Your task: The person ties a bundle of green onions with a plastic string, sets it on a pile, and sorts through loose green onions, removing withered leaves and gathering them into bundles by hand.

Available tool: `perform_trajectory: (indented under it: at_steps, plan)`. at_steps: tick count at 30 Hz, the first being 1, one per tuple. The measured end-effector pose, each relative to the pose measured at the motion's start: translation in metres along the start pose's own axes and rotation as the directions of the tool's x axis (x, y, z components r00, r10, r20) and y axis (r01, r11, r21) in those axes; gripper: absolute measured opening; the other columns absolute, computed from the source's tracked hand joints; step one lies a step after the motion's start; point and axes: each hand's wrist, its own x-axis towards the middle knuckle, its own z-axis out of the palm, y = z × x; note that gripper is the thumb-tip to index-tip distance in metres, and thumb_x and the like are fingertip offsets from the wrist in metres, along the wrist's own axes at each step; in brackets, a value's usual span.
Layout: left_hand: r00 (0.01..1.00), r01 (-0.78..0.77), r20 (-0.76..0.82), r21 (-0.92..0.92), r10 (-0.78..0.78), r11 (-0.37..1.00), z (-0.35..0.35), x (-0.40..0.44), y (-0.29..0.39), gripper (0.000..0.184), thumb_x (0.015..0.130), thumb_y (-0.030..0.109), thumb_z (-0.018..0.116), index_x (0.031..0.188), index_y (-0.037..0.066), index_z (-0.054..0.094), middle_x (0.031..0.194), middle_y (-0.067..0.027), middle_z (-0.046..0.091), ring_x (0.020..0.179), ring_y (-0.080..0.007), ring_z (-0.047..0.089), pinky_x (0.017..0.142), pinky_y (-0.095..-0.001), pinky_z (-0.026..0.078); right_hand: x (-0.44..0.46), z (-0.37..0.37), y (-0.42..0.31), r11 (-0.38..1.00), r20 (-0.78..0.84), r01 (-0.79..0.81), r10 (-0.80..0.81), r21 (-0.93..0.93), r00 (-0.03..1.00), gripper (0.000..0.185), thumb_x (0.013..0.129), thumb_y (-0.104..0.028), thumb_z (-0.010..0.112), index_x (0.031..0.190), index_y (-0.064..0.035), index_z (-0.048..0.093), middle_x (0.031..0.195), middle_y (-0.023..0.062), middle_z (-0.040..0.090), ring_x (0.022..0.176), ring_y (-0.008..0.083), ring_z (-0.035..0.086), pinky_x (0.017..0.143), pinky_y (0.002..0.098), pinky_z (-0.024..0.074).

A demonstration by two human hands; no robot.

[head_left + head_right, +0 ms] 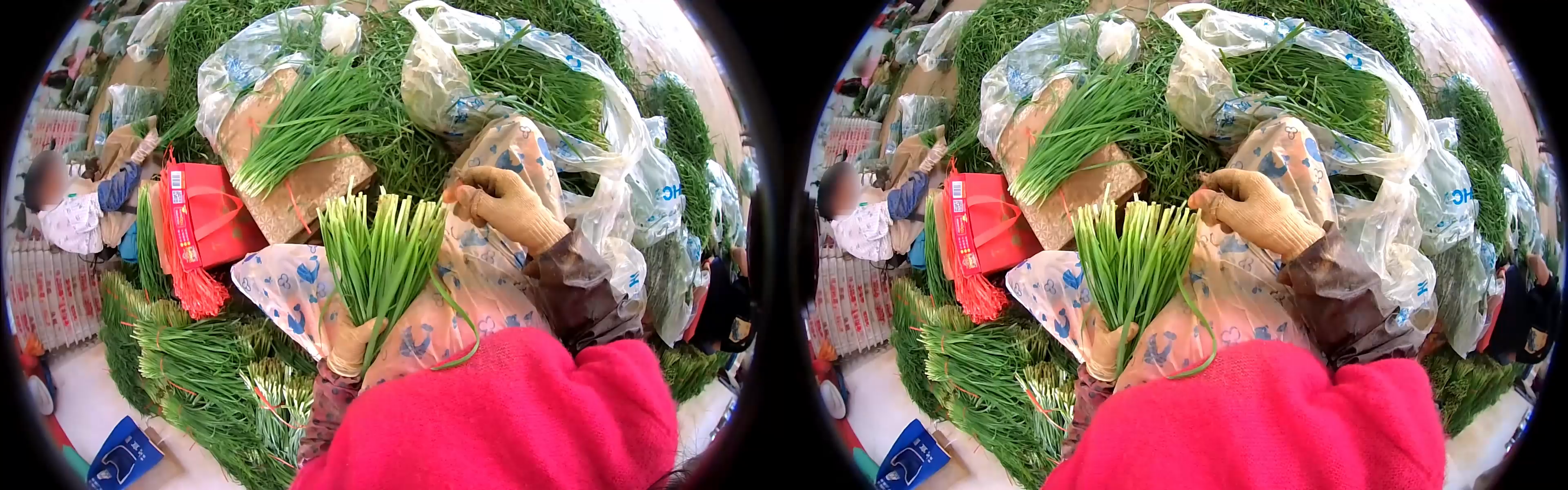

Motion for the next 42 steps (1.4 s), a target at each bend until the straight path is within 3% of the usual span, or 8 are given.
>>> perform_trajectory:
  at_steps: [9, 19, 23, 25, 27, 31, 37, 42]
  plan:
    - [0.998, -0.04, -0.034, 0.222, 0.048, 0.974, 0.012, -0.007, 0.024, 0.041, 0.074, 0.006, 0.074, 0.111, 0.001, 0.057, 0.094, -0.0034, 0.064, 0.078, -0.012, 0.06, 0.069, -0.0268, 0.05, 0.008, 0.014, 0.0, 0.958, 0.07, 0.144, -0.131, -0.248, 0.989, 0.036, 0.084, -0.036, 0.069, 0.101, -0.0038, 0.068, 0.078, 0.0093, 0.067, 0.074, 0.0182, 0.065, 0.067, 0.0317, 0.0486]
    - [0.999, -0.01, 0.04, 0.072, 0.007, 0.997, 0.001, 0.002, 0.01, 0.053, 0.079, 0.003, 0.072, 0.127, 0.001, 0.048, 0.113, -0.0068, 0.062, 0.097, -0.0173, 0.061, 0.087, -0.0298, 0.049, -0.013, 0.012, -0.03, 0.426, 0.205, 0.405, -0.441, -0.809, 0.874, 0.023, 0.084, -0.03, 0.063, 0.09, -0.0093, 0.069, 0.072, 0.0128, 0.067, 0.069, 0.0315, 0.067, 0.06, 0.0413, 0.0516]
    - [0.996, 0.049, 0.072, 0.042, -0.052, 0.998, -0.002, 0.005, 0.008, 0.051, 0.081, 0.002, 0.069, 0.127, 0.001, 0.049, 0.113, -0.007, 0.062, 0.098, -0.0172, 0.061, 0.087, -0.0293, 0.049, -0.026, 0.042, -0.048, 0.179, 0.33, 0.316, 0.058, -0.932, 0.942, 0.017, 0.079, -0.028, 0.066, 0.086, -0.0129, 0.071, 0.071, 0.0092, 0.068, 0.07, 0.028, 0.069, 0.057, 0.0417, 0.0539]
    - [0.997, 0.051, 0.06, 0.016, -0.052, 0.999, 0.002, 0.005, 0.007, 0.05, 0.081, 0.003, 0.069, 0.127, 0.001, 0.049, 0.113, -0.0069, 0.062, 0.097, -0.0165, 0.061, 0.086, -0.0286, 0.049, -0.025, 0.07, -0.036, 0.256, 0.379, 0.315, 0.262, -0.914, 0.888, 0.018, 0.082, -0.026, 0.062, 0.083, -0.009, 0.066, 0.072, 0.0088, 0.068, 0.069, 0.0267, 0.068, 0.06, 0.0406, 0.0529]
    - [0.998, 0.054, 0.043, -0.01, -0.054, 0.998, -0.001, 0.007, 0.004, 0.049, 0.081, 0.003, 0.069, 0.126, 0.0, 0.05, 0.113, -0.0068, 0.062, 0.096, -0.0157, 0.061, 0.085, -0.0279, 0.049, -0.029, 0.068, -0.034, 0.589, 0.644, 0.563, -0.091, -0.58, 0.759, 0.02, 0.084, -0.025, 0.061, 0.088, -0.0064, 0.068, 0.073, 0.0111, 0.068, 0.069, 0.025, 0.068, 0.061, 0.0397, 0.0528]
    - [0.997, -0.042, -0.064, 0.036, 0.044, 0.998, -0.006, 0.006, 0.0, 0.047, 0.082, 0.007, 0.069, 0.125, 0.001, 0.051, 0.108, -0.0033, 0.061, 0.088, -0.012, 0.058, 0.077, -0.0252, 0.049, -0.019, 0.055, -0.069, 0.991, 0.86, -0.09, -0.039, 0.098, 0.508, 0.025, 0.087, -0.024, 0.07, 0.086, 0.0004, 0.067, 0.072, 0.0041, 0.066, 0.063, 0.0123, 0.062, 0.056, 0.0246, 0.0489]
    - [0.998, -0.061, -0.003, -0.072, 0.061, 0.996, -0.012, 0.004, 0.004, 0.041, 0.085, 0.016, 0.067, 0.12, 0.001, 0.052, 0.092, -0.001, 0.056, 0.079, -0.0105, 0.053, 0.069, -0.0258, 0.044, 0.02, -0.008, -0.081, 0.786, -0.049, 0.504, -0.523, 0.359, 0.851, 0.066, 0.082, -0.033, 0.075, 0.133, -0.0025, 0.047, 0.117, 0.0096, 0.062, 0.1, 0.0172, 0.061, 0.076, 0.0301, 0.0504]
    - [0.993, -0.115, -0.001, -0.115, 0.116, 0.987, -0.015, 0.003, 0.006, 0.021, 0.087, 0.018, 0.066, 0.1, 0.007, 0.053, 0.067, 0.0055, 0.039, 0.059, -0.0067, 0.036, 0.053, -0.0241, 0.029, 0.04, -0.011, 0.031, 0.975, 0.186, 0.038, -0.081, 0.221, 0.979, 0.106, 0.073, -0.036, 0.081, 0.151, -0.0055, 0.015, 0.148, 0.0158, 0.033, 0.131, 0.0296, 0.039, 0.103, 0.038, 0.0394]
